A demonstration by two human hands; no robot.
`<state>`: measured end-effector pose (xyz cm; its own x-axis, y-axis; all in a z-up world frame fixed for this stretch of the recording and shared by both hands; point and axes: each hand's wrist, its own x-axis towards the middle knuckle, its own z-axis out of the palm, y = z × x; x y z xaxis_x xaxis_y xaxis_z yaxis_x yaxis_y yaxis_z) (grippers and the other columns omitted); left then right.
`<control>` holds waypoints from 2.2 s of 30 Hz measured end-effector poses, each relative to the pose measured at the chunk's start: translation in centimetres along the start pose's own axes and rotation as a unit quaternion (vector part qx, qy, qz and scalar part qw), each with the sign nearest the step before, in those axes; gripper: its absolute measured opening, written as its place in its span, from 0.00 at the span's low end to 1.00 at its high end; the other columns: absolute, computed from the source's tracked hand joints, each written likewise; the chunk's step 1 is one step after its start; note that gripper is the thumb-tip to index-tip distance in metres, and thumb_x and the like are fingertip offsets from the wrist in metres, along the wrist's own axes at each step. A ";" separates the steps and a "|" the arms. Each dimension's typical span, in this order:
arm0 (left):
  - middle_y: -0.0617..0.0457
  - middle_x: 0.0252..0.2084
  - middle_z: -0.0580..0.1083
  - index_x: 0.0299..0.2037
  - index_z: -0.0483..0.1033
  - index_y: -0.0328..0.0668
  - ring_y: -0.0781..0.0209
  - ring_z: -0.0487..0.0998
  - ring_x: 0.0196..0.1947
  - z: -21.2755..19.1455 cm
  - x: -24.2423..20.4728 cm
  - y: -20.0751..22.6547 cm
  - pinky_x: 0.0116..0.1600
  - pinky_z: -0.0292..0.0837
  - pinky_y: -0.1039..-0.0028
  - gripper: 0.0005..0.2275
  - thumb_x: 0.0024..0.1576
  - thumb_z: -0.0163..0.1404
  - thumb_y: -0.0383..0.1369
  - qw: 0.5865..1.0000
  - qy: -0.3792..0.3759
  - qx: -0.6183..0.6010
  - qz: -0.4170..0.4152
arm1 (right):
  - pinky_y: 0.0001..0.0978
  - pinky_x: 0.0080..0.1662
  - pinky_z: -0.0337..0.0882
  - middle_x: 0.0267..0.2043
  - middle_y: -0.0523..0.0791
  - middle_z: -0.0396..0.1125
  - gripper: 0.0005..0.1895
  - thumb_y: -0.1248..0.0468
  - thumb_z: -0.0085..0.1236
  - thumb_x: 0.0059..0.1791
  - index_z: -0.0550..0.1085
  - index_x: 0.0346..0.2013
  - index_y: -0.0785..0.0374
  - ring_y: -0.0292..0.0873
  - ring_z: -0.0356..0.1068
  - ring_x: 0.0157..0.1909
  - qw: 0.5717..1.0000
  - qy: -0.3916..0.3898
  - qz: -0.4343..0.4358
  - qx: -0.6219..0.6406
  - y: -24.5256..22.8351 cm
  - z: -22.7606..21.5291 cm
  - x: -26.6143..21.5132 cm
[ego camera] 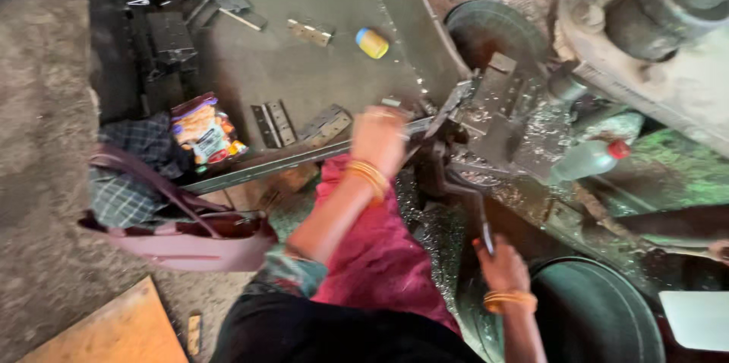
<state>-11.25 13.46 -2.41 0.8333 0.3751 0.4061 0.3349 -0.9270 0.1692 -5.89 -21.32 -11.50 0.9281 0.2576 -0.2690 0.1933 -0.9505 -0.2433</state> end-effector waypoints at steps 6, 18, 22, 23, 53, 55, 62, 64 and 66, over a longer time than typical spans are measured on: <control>0.43 0.55 0.75 0.55 0.76 0.41 0.43 0.73 0.58 1.3 0.7 -12.5 0.57 0.70 0.49 0.18 0.55 0.53 0.33 0.961 -0.137 0.070 -0.231 | 0.58 0.49 0.71 0.36 0.58 0.77 0.26 0.41 0.51 0.51 0.73 0.47 0.60 0.64 0.76 0.45 0.999 -0.039 -0.019 0.008 -1.6 -4.2 -0.4; 0.40 0.52 0.76 0.55 0.77 0.42 0.42 0.78 0.53 2.5 1.2 -17.0 0.59 0.71 0.59 0.34 0.34 0.72 0.38 0.935 -0.160 -0.240 -0.207 | 0.56 0.50 0.73 0.36 0.60 0.77 0.25 0.42 0.51 0.51 0.74 0.52 0.56 0.63 0.79 0.43 0.997 -0.052 0.026 0.057 -2.6 -5.2 -1.7; 0.39 0.48 0.78 0.49 0.82 0.43 0.40 0.78 0.53 0.6 -0.6 -14.8 0.58 0.73 0.56 0.20 0.49 0.66 0.41 0.938 -0.169 -0.059 -0.296 | 0.59 0.48 0.70 0.42 0.58 0.74 0.26 0.42 0.54 0.49 0.73 0.49 0.58 0.65 0.73 0.48 0.997 0.031 -0.057 0.047 -3.0 -5.5 -1.6; 0.38 0.48 0.78 0.50 0.80 0.42 0.39 0.78 0.51 0.0 -1.6 -13.8 0.56 0.74 0.55 0.18 0.50 0.63 0.38 0.942 -0.122 -0.086 -0.299 | 0.59 0.49 0.70 0.42 0.58 0.75 0.26 0.41 0.54 0.49 0.73 0.49 0.58 0.65 0.73 0.49 0.998 0.023 -0.047 0.045 -2.7 -5.2 -2.1; 0.48 0.63 0.74 0.48 0.82 0.41 0.54 0.63 0.71 3.9 5.6 16.7 0.63 0.59 0.61 0.11 0.63 0.47 0.33 0.983 -0.123 -0.008 0.137 | 0.61 0.44 0.70 0.35 0.59 0.74 0.21 0.48 0.52 0.51 0.67 0.48 0.61 0.67 0.73 0.42 0.998 0.021 -0.035 0.054 -0.9 0.0 -2.8; 0.44 0.65 0.71 0.50 0.81 0.37 0.50 0.63 0.66 3.8 5.1 16.6 0.57 0.59 0.59 0.16 0.58 0.48 0.37 0.986 -0.086 -0.042 0.140 | 0.62 0.42 0.69 0.34 0.60 0.73 0.19 0.50 0.53 0.51 0.67 0.47 0.61 0.67 0.73 0.41 0.994 0.038 -0.044 0.087 0.0 1.7 -2.7; 0.51 0.71 0.66 0.51 0.82 0.42 0.51 0.57 0.76 4.0 5.7 17.0 0.70 0.54 0.55 0.14 0.65 0.42 0.32 0.972 -0.201 -0.024 0.117 | 0.60 0.43 0.71 0.37 0.59 0.73 0.21 0.47 0.54 0.51 0.70 0.43 0.62 0.66 0.73 0.43 0.997 0.014 -0.047 0.055 -0.7 -0.6 -2.0; 0.50 0.71 0.64 0.50 0.81 0.41 0.49 0.57 0.73 4.5 5.6 17.1 0.68 0.51 0.51 0.14 0.61 0.43 0.32 0.980 -0.157 -0.026 0.116 | 0.59 0.43 0.71 0.37 0.59 0.73 0.22 0.46 0.54 0.51 0.70 0.44 0.62 0.65 0.73 0.43 0.998 0.017 -0.035 0.046 -1.2 -1.3 -2.3; 0.49 0.72 0.63 0.50 0.81 0.40 0.48 0.58 0.70 4.7 6.5 17.2 0.68 0.49 0.49 0.15 0.59 0.43 0.32 0.988 -0.092 -0.035 0.120 | 0.59 0.44 0.71 0.36 0.59 0.73 0.22 0.46 0.53 0.52 0.70 0.46 0.61 0.66 0.73 0.42 0.998 0.033 -0.020 0.047 -1.7 -2.1 -1.7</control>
<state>2.01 -0.05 -1.05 0.9530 0.1313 0.2730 0.0919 -0.9840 0.1527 -7.12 -20.46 -8.69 0.9401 0.2795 -0.1953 0.2025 -0.9184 -0.3398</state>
